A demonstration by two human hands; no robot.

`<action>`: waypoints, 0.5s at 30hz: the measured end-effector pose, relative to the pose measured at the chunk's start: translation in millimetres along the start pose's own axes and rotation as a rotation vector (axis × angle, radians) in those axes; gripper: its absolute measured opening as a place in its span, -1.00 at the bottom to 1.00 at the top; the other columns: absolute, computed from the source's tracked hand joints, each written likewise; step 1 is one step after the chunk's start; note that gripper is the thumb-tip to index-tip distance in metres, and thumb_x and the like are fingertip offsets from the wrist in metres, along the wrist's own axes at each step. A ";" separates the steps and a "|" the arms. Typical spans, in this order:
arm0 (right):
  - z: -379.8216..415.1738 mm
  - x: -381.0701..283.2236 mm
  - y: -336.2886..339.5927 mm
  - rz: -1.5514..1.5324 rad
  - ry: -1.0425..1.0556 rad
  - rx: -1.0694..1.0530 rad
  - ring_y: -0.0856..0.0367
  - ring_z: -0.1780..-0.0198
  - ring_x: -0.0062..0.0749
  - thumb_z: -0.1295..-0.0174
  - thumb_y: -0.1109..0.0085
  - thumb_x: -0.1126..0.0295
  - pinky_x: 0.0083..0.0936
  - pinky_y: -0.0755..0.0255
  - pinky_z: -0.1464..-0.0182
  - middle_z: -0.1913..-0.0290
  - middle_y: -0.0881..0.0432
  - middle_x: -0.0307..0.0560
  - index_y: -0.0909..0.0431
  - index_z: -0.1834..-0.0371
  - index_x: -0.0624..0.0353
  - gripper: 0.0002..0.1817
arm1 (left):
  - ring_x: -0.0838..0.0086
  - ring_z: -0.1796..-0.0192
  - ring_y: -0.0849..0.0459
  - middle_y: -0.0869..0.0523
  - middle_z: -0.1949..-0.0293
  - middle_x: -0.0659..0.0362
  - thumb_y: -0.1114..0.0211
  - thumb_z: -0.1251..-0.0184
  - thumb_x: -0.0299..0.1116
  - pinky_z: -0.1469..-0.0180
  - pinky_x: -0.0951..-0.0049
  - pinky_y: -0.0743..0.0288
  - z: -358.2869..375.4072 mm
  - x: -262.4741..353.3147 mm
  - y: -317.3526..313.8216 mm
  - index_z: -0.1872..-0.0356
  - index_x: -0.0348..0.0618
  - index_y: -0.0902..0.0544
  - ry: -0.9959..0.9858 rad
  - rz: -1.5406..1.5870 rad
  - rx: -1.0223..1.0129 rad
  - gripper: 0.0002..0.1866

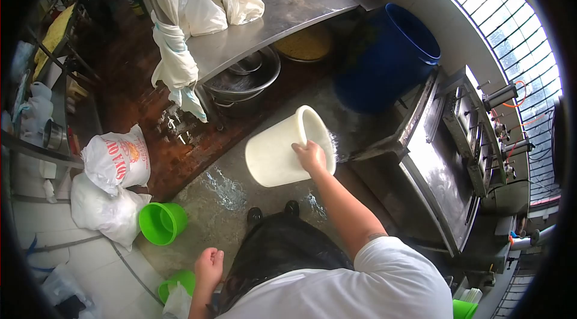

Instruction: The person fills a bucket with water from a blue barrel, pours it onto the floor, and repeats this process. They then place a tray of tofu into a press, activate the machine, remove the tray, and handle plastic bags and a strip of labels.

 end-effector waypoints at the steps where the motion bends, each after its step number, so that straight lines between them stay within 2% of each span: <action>1: 12.9 -14.5 -2.1 0.163 0.055 0.046 -0.80 0.01 0.11 -0.36 -0.35 -0.07 -0.04 -0.59 -0.13 0.17 -0.82 0.18 -0.76 0.03 0.19 -0.51 | 0.13 0.20 -0.80 -0.82 0.26 -0.08 -0.44 -0.48 -0.20 0.07 0.18 -0.66 -4.0 -16.7 -2.7 0.06 -0.29 -0.75 -0.005 0.003 -0.008 -0.69; 3: 33.2 -28.3 -21.1 0.295 0.067 -0.043 -0.79 -0.04 0.18 -0.39 -0.32 -0.03 0.01 -0.60 -0.15 0.10 -0.82 0.24 -0.76 0.05 0.19 -0.55 | -0.02 0.02 -0.79 -0.80 0.10 -0.18 -0.44 -0.48 -0.17 -0.08 0.06 -0.63 -15.5 -53.7 -1.4 0.00 -0.33 -0.73 -0.143 -0.076 0.101 -0.63; 4: 41.0 -29.6 -34.4 0.372 0.100 -0.075 -0.80 -0.03 0.18 -0.41 -0.30 -0.01 -0.01 -0.62 -0.15 0.09 -0.82 0.23 -0.76 0.05 0.18 -0.57 | -0.02 0.02 -0.79 -0.80 0.10 -0.18 -0.44 -0.48 -0.17 -0.08 0.06 -0.63 -17.7 -67.5 -0.2 0.00 -0.33 -0.73 -0.152 -0.075 0.092 -0.63; 5: 49.8 -28.8 -48.6 0.426 0.120 -0.101 -0.81 -0.03 0.16 -0.36 -0.36 0.01 0.00 -0.63 -0.16 0.07 -0.84 0.18 -0.76 0.03 0.08 -0.62 | -0.08 -0.04 -0.76 -0.78 0.02 -0.22 -0.43 -0.49 -0.16 -0.13 0.02 -0.62 -18.5 -77.1 1.9 -0.04 -0.34 -0.71 -0.184 -0.134 0.095 -0.61; 7: 77.6 -31.0 -74.9 0.432 0.172 -0.109 -0.82 0.00 0.15 -0.36 -0.36 0.03 0.00 -0.66 -0.11 0.10 -0.84 0.16 -0.77 0.05 0.04 -0.66 | -0.13 -0.09 -0.74 -0.76 -0.05 -0.27 -0.43 -0.49 -0.15 -0.17 -0.03 -0.60 -18.6 -104.9 1.2 -0.08 -0.36 -0.70 -0.223 -0.196 0.090 -0.58; 9: 110.4 -36.6 -109.7 0.447 0.182 -0.169 -0.83 0.03 0.14 -0.36 -0.35 0.01 -0.01 -0.67 -0.08 0.13 -0.85 0.13 -0.77 0.03 0.01 -0.66 | -0.08 -0.10 -0.74 -0.75 -0.07 -0.24 -0.43 -0.50 -0.14 -0.18 0.01 -0.59 -15.5 -166.1 0.2 -0.15 -0.38 -0.66 0.011 -0.174 0.121 -0.53; 10: 131.3 -43.9 -126.7 0.412 0.183 -0.225 -0.83 0.03 0.13 -0.37 -0.35 0.01 -0.01 -0.67 -0.08 0.12 -0.85 0.13 -0.76 0.01 0.02 -0.65 | -0.08 -0.10 -0.74 -0.75 -0.07 -0.24 -0.43 -0.50 -0.14 -0.18 0.01 -0.59 -13.1 -182.7 0.4 -0.15 -0.38 -0.66 0.005 -0.178 0.114 -0.53; 12: 179.1 -59.1 -162.7 0.300 0.165 -0.383 -0.81 -0.02 0.15 -0.36 -0.36 -0.01 0.00 -0.65 -0.11 0.08 -0.83 0.18 -0.74 -0.04 0.07 -0.59 | -0.01 -0.16 -0.70 -0.75 -0.10 -0.16 -0.33 -0.59 0.02 -0.23 0.07 -0.55 -0.6 -253.0 -2.5 -0.20 -0.37 -0.65 0.330 0.086 0.029 -0.44; 13: 201.8 -66.0 -182.7 0.220 0.147 -0.480 -0.79 -0.05 0.18 -0.36 -0.37 -0.03 0.02 -0.63 -0.15 0.04 -0.82 0.23 -0.73 -0.07 0.11 -0.54 | -0.01 -0.16 -0.70 -0.75 -0.10 -0.16 -0.33 -0.59 0.02 -0.23 0.07 -0.55 5.1 -296.3 -1.5 -0.20 -0.37 -0.65 0.325 0.075 0.026 -0.44; 14: 224.8 -74.3 -202.2 0.174 0.185 -0.553 -0.78 -0.09 0.19 -0.36 -0.37 -0.02 0.02 -0.62 -0.18 0.01 -0.81 0.26 -0.72 -0.10 0.13 -0.53 | 0.03 -0.20 -0.67 -0.71 -0.17 -0.13 -0.23 -0.61 0.16 -0.26 0.08 -0.53 19.3 -366.8 -1.9 -0.28 -0.35 -0.61 0.546 0.294 0.090 -0.33; 15: 244.7 -83.5 -219.9 0.126 0.224 -0.625 -0.77 -0.12 0.19 -0.36 -0.36 -0.01 0.01 -0.60 -0.21 -0.02 -0.80 0.28 -0.71 -0.14 0.16 -0.51 | 0.08 -0.25 -0.63 -0.67 -0.23 -0.11 -0.12 -0.63 0.30 -0.28 0.09 -0.51 31.1 -406.3 -4.1 -0.35 -0.33 -0.57 0.764 0.514 0.157 -0.22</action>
Point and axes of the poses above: each hand's wrist, its own z-axis away from the middle knuckle, its own y-axis out of the back of the hand, x = y × z, the point moved 9 cm from there along -z, towards the middle knuckle
